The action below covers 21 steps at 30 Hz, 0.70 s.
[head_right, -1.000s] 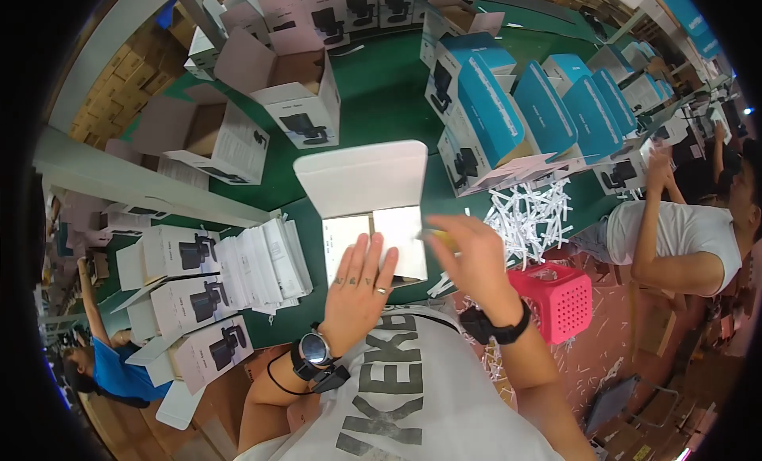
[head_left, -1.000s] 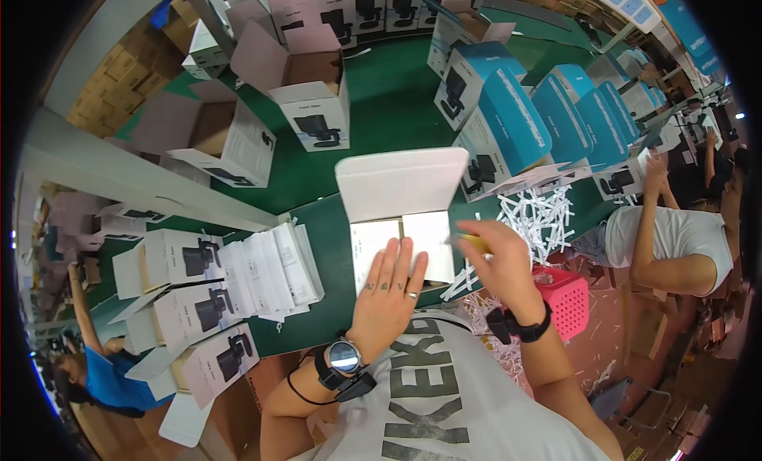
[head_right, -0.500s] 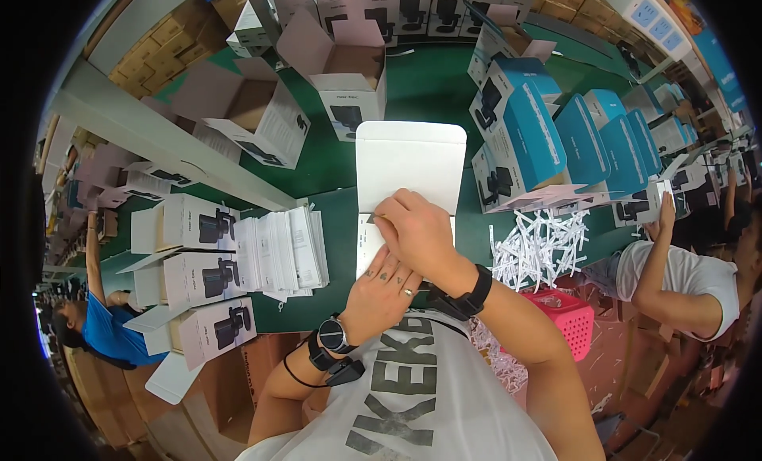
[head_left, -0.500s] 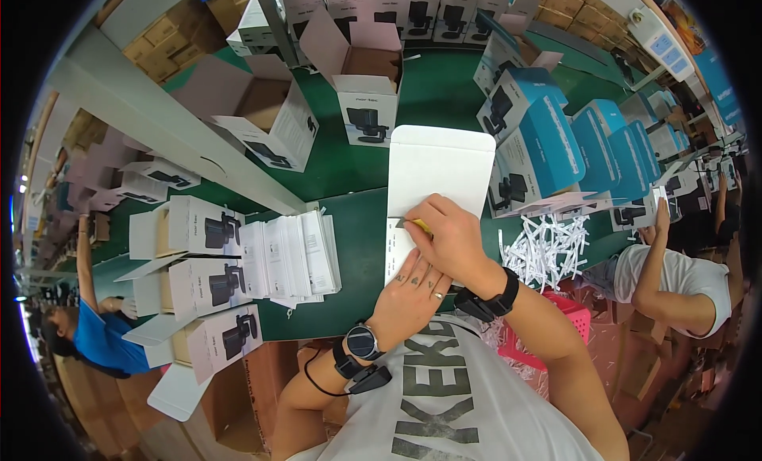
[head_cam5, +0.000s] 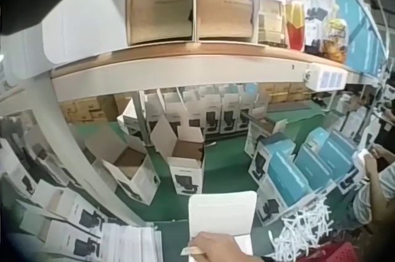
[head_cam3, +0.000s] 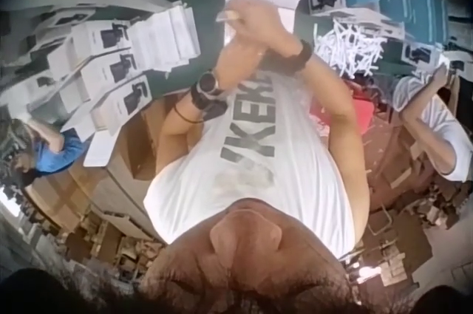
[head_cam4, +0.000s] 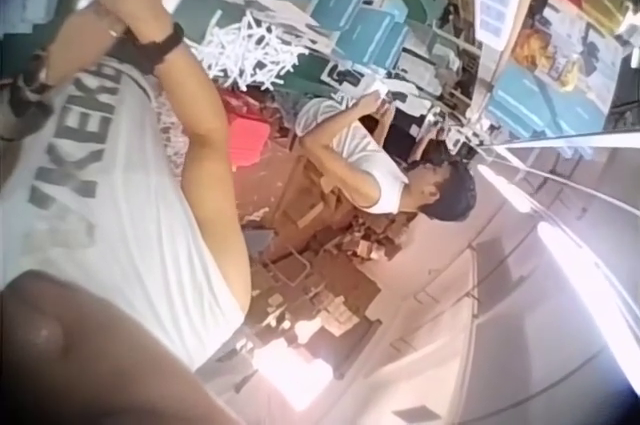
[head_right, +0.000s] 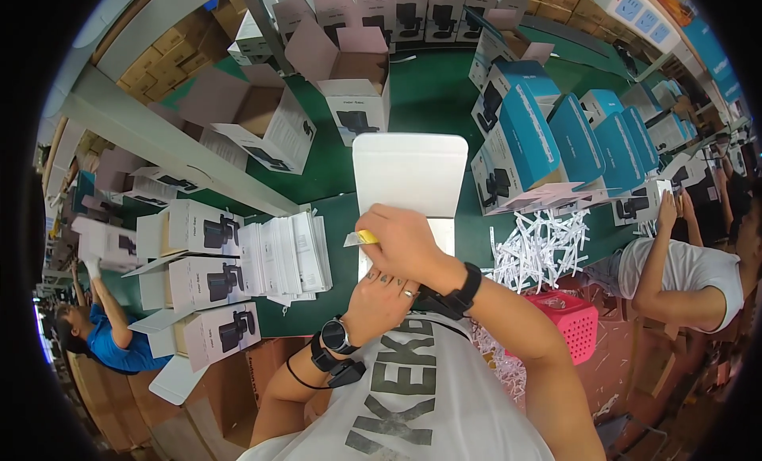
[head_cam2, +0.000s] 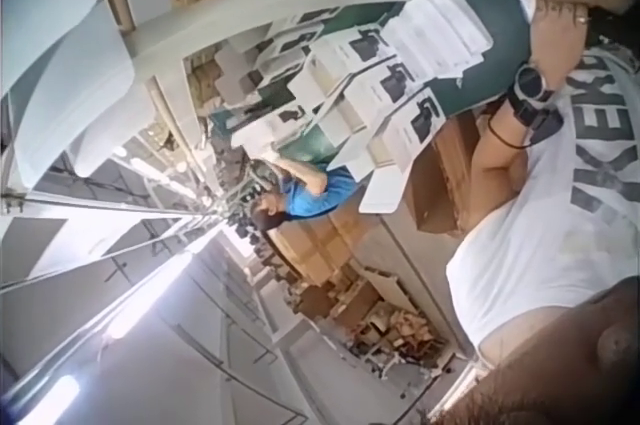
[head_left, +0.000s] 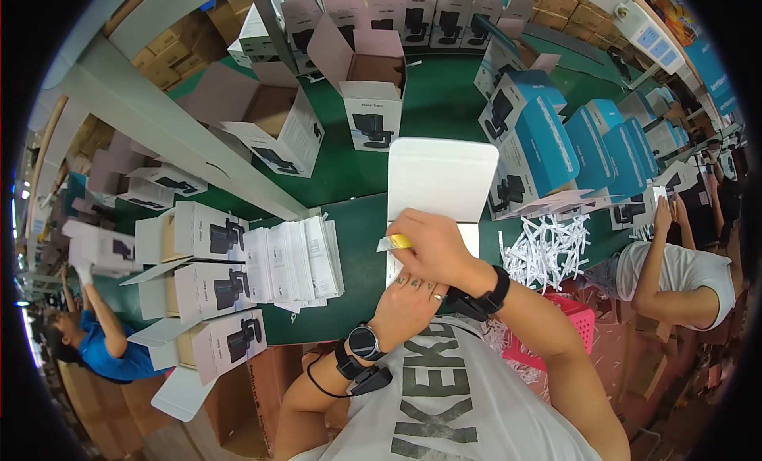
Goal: Packing small electronic components or products into white and blue cardboard boxes on an assembly line.
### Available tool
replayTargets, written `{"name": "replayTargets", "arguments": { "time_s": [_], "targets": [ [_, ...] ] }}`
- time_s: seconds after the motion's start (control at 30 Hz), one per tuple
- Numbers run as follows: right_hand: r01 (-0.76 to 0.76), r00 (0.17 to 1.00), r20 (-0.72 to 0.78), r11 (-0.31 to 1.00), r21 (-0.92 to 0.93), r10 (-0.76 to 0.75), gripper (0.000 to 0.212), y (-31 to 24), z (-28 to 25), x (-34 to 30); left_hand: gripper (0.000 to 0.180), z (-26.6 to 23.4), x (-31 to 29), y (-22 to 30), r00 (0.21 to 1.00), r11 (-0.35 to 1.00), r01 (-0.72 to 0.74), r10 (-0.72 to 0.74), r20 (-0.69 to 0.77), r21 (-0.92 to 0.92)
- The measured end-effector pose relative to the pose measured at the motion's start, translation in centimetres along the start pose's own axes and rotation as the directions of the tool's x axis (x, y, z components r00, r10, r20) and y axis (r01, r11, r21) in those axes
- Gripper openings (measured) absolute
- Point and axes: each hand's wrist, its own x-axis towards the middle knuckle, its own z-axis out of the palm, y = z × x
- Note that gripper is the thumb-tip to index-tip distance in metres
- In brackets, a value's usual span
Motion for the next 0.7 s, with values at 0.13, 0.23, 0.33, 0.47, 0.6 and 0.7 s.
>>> {"name": "replayTargets", "arguments": {
  "time_s": [0.13, 0.23, 0.33, 0.47, 0.6, 0.7],
  "targets": [
    [-0.106, 0.845, -0.366, 0.794, 0.598, 0.389, 0.021, 0.2, -4.3, -5.0, 0.055, -1.0, 0.6, 0.1, 0.993, 0.994, -0.054, 0.064, -0.099, 0.097],
    [-0.342, 0.856, -0.35, 0.925, 0.168, 0.38, 0.021, 1.4, -11.1, -9.6, 0.056, -1.4, 0.8, -0.6, 0.994, 0.997, -0.051, 0.056, -0.097, 0.05],
    [-0.443, 0.802, 0.187, 0.776, -0.449, 0.567, 0.025, 1.8, -13.5, -12.6, 0.057, -1.3, 0.8, -0.8, 0.994, 0.997, -0.076, 0.077, -0.083, 0.013],
    [-0.394, 0.794, -0.226, 0.76, 0.516, 0.565, 0.032, 3.3, -9.6, -8.7, 0.057, -1.4, 1.4, 0.0, 0.996, 0.993, -0.076, 0.08, -0.046, 0.09],
    [-0.219, 0.794, -0.037, 0.342, 0.914, 0.607, 0.034, 2.6, -7.7, -7.4, 0.056, -3.3, 1.3, 0.3, 0.999, 0.999, -0.03, 0.029, 0.031, 0.039],
    [-0.405, 0.884, 0.093, 0.653, 0.641, 0.458, 0.035, 2.3, -7.1, -12.6, 0.056, -4.7, 0.7, -0.6, 0.989, 0.929, 0.128, -0.095, 0.112, -0.347]
  ]
}}
